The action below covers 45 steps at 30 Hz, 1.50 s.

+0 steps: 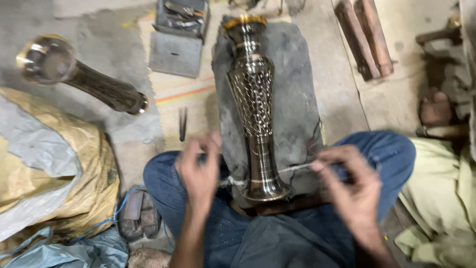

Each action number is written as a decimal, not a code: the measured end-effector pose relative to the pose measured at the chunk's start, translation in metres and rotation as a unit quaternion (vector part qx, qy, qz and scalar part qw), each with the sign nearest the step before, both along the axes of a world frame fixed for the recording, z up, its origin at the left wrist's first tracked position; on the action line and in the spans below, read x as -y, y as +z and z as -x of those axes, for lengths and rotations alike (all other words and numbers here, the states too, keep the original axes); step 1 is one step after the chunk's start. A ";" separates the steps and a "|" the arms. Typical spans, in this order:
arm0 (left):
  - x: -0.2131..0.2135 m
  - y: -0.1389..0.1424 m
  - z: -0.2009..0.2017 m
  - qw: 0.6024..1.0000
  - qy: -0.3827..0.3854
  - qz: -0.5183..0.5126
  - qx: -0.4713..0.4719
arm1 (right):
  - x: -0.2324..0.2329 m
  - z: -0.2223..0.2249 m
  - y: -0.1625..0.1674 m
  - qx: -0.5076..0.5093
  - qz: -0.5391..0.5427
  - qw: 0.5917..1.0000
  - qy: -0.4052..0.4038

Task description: The person sits on the floor and uses a chisel and wooden mallet to engrave a decorative pattern onto a metal vase. They repeatedly strike the chisel against the vase's surface to create a textured design.

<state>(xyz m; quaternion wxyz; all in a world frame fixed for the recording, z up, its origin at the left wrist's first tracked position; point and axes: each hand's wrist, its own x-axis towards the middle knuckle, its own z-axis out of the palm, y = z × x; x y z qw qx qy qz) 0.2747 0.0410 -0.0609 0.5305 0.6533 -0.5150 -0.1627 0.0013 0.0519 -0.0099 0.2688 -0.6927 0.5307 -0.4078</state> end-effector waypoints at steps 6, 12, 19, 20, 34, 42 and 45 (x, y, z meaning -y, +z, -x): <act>-0.074 0.037 0.040 0.958 -0.237 0.121 -0.110 | -0.031 -0.048 0.010 0.021 0.023 0.979 0.200; -0.066 0.053 0.044 0.931 -0.134 0.031 -0.339 | -0.055 -0.005 -0.015 -0.027 0.202 0.955 0.215; -0.022 0.037 0.052 0.923 -0.151 -0.021 -0.353 | -0.075 0.050 -0.087 -0.380 0.053 0.885 0.266; -0.019 0.039 0.057 0.925 -0.156 -0.025 -0.344 | -0.073 0.060 -0.090 -0.402 0.066 0.873 0.267; -0.005 0.068 0.091 0.948 -0.098 -0.003 -0.303 | -0.011 0.134 0.005 -0.135 -0.280 0.855 0.416; 0.001 0.061 0.116 0.983 -0.079 0.059 -0.154 | 0.088 0.094 0.021 -0.114 -0.023 0.973 0.200; -0.003 0.059 0.112 0.994 -0.055 0.048 -0.083 | 0.111 0.066 0.030 -0.169 0.182 0.948 0.201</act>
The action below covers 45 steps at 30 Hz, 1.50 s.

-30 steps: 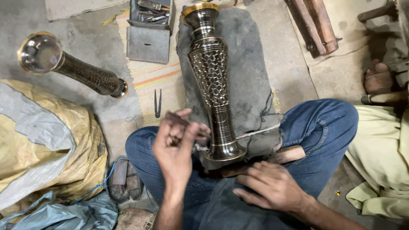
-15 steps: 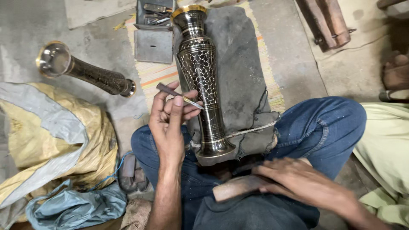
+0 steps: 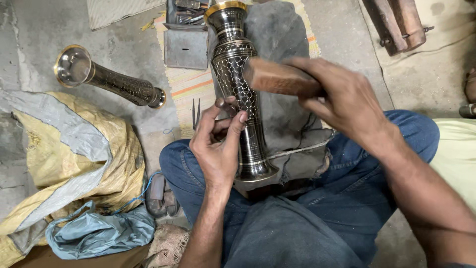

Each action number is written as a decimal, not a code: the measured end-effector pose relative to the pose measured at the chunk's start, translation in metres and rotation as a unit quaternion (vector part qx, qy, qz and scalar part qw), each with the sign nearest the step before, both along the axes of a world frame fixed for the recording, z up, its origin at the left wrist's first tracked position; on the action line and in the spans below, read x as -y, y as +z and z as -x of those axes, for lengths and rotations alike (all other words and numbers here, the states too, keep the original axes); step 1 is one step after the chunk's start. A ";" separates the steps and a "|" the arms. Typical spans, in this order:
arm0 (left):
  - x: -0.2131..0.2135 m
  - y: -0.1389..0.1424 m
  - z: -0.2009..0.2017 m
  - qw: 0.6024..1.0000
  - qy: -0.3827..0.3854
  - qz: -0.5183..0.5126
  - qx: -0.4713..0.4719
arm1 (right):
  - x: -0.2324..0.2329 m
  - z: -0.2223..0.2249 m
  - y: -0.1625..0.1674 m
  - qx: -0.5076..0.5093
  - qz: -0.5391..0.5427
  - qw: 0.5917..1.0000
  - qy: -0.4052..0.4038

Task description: The person sits on the floor and uses a chisel and wooden mallet to engrave a decorative pattern onto a metal vase. They repeatedly strike the chisel against the vase's surface to create a textured design.

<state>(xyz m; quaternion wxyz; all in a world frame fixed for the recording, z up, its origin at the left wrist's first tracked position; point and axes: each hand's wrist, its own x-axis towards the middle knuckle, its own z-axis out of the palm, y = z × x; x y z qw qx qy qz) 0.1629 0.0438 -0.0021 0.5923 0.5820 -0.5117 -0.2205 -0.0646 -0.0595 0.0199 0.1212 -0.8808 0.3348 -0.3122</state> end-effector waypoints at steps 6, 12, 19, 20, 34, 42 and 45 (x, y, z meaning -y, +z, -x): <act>0.001 -0.008 -0.002 0.997 0.015 -0.025 -0.076 | 0.027 -0.028 0.022 -0.120 0.054 0.991 -0.007; 0.004 -0.013 -0.004 1.000 0.011 -0.023 -0.011 | 0.045 -0.036 0.043 -0.133 0.151 0.978 0.051; 0.006 -0.014 -0.006 1.000 0.002 -0.015 -0.010 | 0.042 -0.045 0.080 -0.125 0.103 0.986 0.044; 0.007 -0.013 -0.005 1.000 0.004 -0.015 -0.003 | 0.042 -0.046 0.083 -0.127 0.100 0.986 0.049; 0.019 0.016 -0.017 0.988 -0.083 -0.106 0.078 | 0.043 -0.025 0.062 -0.094 -0.097 0.991 -0.021; 0.036 0.031 -0.025 0.953 -0.182 -0.071 0.233 | 0.033 0.007 -0.003 -0.036 -0.109 0.992 -0.043; 0.042 0.036 -0.025 0.939 -0.240 -0.077 0.234 | 0.021 0.014 -0.033 0.038 -0.203 0.976 -0.074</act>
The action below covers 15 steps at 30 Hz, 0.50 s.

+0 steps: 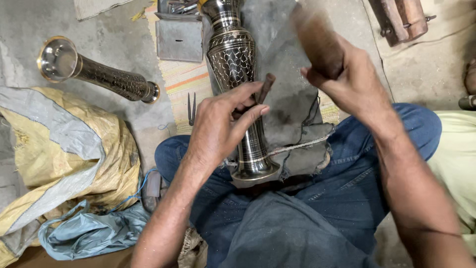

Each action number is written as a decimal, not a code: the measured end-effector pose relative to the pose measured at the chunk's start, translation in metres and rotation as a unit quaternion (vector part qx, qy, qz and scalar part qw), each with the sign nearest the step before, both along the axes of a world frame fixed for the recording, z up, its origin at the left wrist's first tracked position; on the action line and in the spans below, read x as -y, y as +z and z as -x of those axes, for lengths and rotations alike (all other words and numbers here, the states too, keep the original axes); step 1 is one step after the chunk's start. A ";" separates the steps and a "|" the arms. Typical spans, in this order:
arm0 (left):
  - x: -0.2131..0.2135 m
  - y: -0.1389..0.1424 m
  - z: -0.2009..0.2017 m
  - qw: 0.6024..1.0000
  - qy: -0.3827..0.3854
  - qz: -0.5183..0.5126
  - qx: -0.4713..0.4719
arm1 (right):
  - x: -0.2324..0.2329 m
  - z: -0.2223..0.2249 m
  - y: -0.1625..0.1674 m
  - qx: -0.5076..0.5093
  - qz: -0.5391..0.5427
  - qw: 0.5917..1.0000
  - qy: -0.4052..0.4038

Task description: The person sits on the floor and uses a chisel and wooden mallet to engrave a decorative pattern onto a metal vase. They repeatedly strike the chisel against the vase's surface to create a textured design.

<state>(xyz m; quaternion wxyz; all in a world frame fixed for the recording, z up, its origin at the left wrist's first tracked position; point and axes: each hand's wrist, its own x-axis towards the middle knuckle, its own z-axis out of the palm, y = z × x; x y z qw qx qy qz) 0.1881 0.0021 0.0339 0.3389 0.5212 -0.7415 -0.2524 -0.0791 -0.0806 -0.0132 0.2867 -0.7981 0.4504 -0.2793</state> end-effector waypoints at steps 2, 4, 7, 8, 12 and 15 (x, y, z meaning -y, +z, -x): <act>0.005 0.004 -0.002 0.997 -0.007 -0.065 0.034 | -0.009 0.001 -0.017 0.023 -0.006 0.999 -0.030; 0.010 0.007 -0.002 0.995 -0.032 -0.078 0.054 | -0.020 0.003 -0.029 0.005 0.119 0.993 -0.027; 0.014 0.008 -0.002 0.994 -0.090 -0.036 0.053 | -0.034 -0.002 -0.044 0.077 -0.019 0.986 -0.149; 0.017 0.008 -0.004 0.992 -0.111 -0.024 0.048 | -0.041 -0.003 -0.048 0.088 0.021 0.985 -0.149; 0.023 0.004 -0.005 0.989 -0.131 -0.055 0.050 | -0.055 -0.008 -0.061 0.112 0.040 0.972 -0.202; 0.023 0.002 -0.006 0.986 -0.147 -0.001 0.077 | -0.055 -0.006 -0.068 0.136 0.048 0.962 -0.231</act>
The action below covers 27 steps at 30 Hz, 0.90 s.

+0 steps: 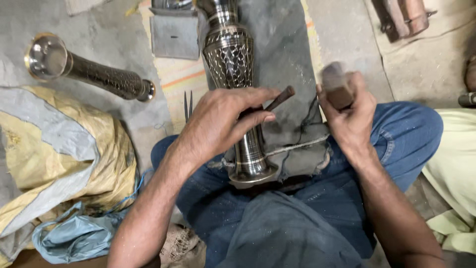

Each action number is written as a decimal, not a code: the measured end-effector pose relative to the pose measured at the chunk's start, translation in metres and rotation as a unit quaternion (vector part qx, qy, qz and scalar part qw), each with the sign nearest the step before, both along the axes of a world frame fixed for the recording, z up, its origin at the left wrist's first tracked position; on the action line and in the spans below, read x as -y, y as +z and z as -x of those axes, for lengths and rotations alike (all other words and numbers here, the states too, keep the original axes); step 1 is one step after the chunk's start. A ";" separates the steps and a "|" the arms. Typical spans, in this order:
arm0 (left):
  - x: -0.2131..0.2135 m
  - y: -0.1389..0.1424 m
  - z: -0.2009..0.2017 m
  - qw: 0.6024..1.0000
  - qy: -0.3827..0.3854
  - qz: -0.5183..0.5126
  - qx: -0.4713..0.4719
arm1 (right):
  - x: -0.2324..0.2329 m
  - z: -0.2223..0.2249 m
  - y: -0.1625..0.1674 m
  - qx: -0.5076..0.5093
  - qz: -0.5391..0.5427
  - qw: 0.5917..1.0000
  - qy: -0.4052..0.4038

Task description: The person sits on the floor and uses a chisel and wooden mallet to engrave a decorative pattern onto a metal vase. They repeatedly strike the chisel against the vase's surface to create a textured design.

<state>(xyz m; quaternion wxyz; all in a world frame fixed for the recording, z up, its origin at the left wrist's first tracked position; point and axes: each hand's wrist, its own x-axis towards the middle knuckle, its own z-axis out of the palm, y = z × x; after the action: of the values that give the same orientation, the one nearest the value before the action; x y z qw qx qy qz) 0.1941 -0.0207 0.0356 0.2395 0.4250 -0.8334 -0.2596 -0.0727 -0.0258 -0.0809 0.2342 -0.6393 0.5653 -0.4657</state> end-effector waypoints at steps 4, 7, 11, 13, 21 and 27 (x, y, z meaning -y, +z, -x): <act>0.000 0.000 -0.001 0.999 0.004 -0.036 0.010 | 0.003 0.005 -0.004 -0.005 0.085 0.987 0.139; 0.002 0.002 -0.003 0.999 -0.011 -0.033 0.016 | 0.002 0.005 -0.011 -0.020 0.139 0.988 0.059; 0.005 0.006 -0.003 0.997 -0.055 -0.049 0.017 | 0.004 0.003 -0.023 -0.039 0.129 0.989 0.068; 0.005 0.006 -0.003 0.996 -0.068 -0.048 0.019 | 0.004 0.003 -0.027 0.039 0.152 0.987 0.034; -0.009 0.005 -0.007 0.997 -0.055 -0.041 0.046 | -0.006 0.000 -0.012 -0.110 0.189 0.974 0.059; -0.031 -0.006 -0.021 0.958 0.166 -0.033 -0.232 | -0.002 -0.005 0.013 -0.101 0.084 0.991 0.027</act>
<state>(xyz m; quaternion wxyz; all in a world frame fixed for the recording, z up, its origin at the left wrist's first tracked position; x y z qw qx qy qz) 0.2154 0.0103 0.0294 0.4515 0.4930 -0.6640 -0.3351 -0.0680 -0.0239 -0.0674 0.1342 -0.7157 0.5273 -0.4379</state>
